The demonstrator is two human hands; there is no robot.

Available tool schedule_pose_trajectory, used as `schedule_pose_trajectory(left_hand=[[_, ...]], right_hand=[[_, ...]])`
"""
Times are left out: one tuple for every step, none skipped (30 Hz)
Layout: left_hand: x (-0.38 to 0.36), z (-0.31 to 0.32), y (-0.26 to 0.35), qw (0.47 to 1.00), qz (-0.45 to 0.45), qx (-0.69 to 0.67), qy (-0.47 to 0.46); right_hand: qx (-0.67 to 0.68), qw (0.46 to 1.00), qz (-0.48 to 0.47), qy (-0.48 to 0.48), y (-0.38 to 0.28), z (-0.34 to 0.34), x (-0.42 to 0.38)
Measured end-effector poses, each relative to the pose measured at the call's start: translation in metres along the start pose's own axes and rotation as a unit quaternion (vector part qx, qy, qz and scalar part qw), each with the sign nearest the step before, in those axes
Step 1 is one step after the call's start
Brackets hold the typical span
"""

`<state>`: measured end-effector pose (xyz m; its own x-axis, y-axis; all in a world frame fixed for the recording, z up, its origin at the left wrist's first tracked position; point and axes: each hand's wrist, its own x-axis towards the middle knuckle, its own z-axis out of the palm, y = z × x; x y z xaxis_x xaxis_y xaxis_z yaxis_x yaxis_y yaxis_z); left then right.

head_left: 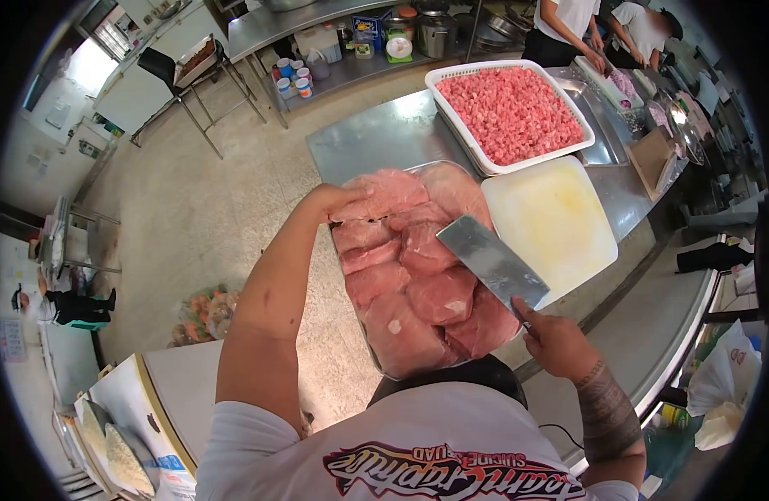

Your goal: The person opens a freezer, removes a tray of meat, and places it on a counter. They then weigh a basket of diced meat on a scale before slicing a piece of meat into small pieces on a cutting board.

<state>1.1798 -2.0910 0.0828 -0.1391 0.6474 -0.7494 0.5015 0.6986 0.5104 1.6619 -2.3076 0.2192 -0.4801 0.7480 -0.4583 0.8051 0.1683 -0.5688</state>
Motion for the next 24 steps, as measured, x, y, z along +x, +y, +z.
schedule_pose_trajectory(left_hand=[[0.001,0.001,-0.001,1.0,0.015,-0.008,0.009],[0.003,0.002,-0.002,0.999,0.031,-0.015,0.018],[0.005,0.003,-0.004,0.998,0.043,-0.001,0.035],[0.007,0.004,-0.005,0.997,0.056,0.013,0.052],[0.01,0.006,-0.007,0.995,0.067,0.027,0.066],[0.013,0.003,-0.008,0.995,0.064,0.044,0.06],[0.017,-0.003,-0.008,0.995,0.061,0.061,0.055],[0.014,-0.006,-0.003,0.994,0.059,0.078,0.049],[0.01,-0.003,0.001,0.993,0.061,0.082,0.053],[0.006,-0.001,0.004,0.993,0.063,0.085,0.057],[0.002,0.001,0.007,0.992,0.065,0.089,0.062],[0.002,0.002,0.006,0.991,0.061,0.099,0.071],[0.001,0.003,0.005,0.989,0.057,0.11,0.08],[-0.002,0.004,0.005,0.987,0.053,0.12,0.09],[-0.005,0.005,0.005,0.985,0.048,0.13,0.1],[-0.009,0.004,0.005,0.983,0.043,0.14,0.111],[-0.015,0.006,0.006,0.981,0.038,0.15,0.119],[-0.02,0.008,0.007,0.979,0.044,0.152,0.131],[-0.025,0.01,0.007,0.976,0.049,0.155,0.144],[-0.031,0.011,0.004,0.974,0.051,0.157,0.158],[-0.036,0.013,0.003,0.969,0.054,0.169,0.173],[-0.041,0.015,0.002,0.963,0.057,0.182,0.188],[-0.048,0.017,0.005,0.958,0.061,0.195,0.203],[-0.067,0.022,0.024,0.946,0.075,0.225,0.22]], right_hand=[[-0.008,1.0,0.002,-0.017,0.003,0.0,0.003],[0.003,1.0,0.007,-0.027,0.003,-0.003,0.004],[0.014,0.999,0.011,-0.038,0.002,-0.006,0.006],[0.026,0.998,0.016,-0.049,0.002,-0.01,0.008],[0.031,0.998,0.013,-0.049,0.001,-0.012,0.007],[0.036,0.998,0.011,-0.049,0.002,-0.015,0.007],[0.041,0.998,0.009,-0.05,0.001,-0.017,0.008],[0.043,0.998,0.014,-0.053,0.0,-0.02,0.008],[0.044,0.997,0.019,-0.057,-0.003,-0.023,0.009],[0.046,0.997,0.024,-0.06,-0.005,-0.027,0.009],[0.048,0.996,0.03,-0.07,-0.008,-0.03,0.009],[0.05,0.995,0.036,-0.079,-0.011,-0.033,0.008],[0.051,0.994,0.043,-0.089,-0.013,-0.036,0.009],[0.052,0.994,0.037,-0.088,-0.013,-0.038,0.01],[0.053,0.994,0.031,-0.088,-0.014,-0.04,0.011],[0.053,0.994,0.025,-0.087,-0.015,-0.042,0.013],[0.042,0.993,0.033,-0.104,-0.018,-0.049,0.014],[0.031,0.991,0.04,-0.12,-0.022,-0.058,0.016],[0.02,0.989,0.048,-0.136,-0.025,-0.066,0.018],[0.013,0.989,0.04,-0.143,-0.026,-0.072,0.021],[0.006,0.988,0.033,-0.15,-0.026,-0.077,0.024],[0.0,0.987,0.025,-0.156,-0.025,-0.081,0.027],[-0.003,0.987,0.022,-0.158,-0.024,-0.084,0.029],[-0.006,0.987,0.018,-0.16,-0.023,-0.086,0.031]])
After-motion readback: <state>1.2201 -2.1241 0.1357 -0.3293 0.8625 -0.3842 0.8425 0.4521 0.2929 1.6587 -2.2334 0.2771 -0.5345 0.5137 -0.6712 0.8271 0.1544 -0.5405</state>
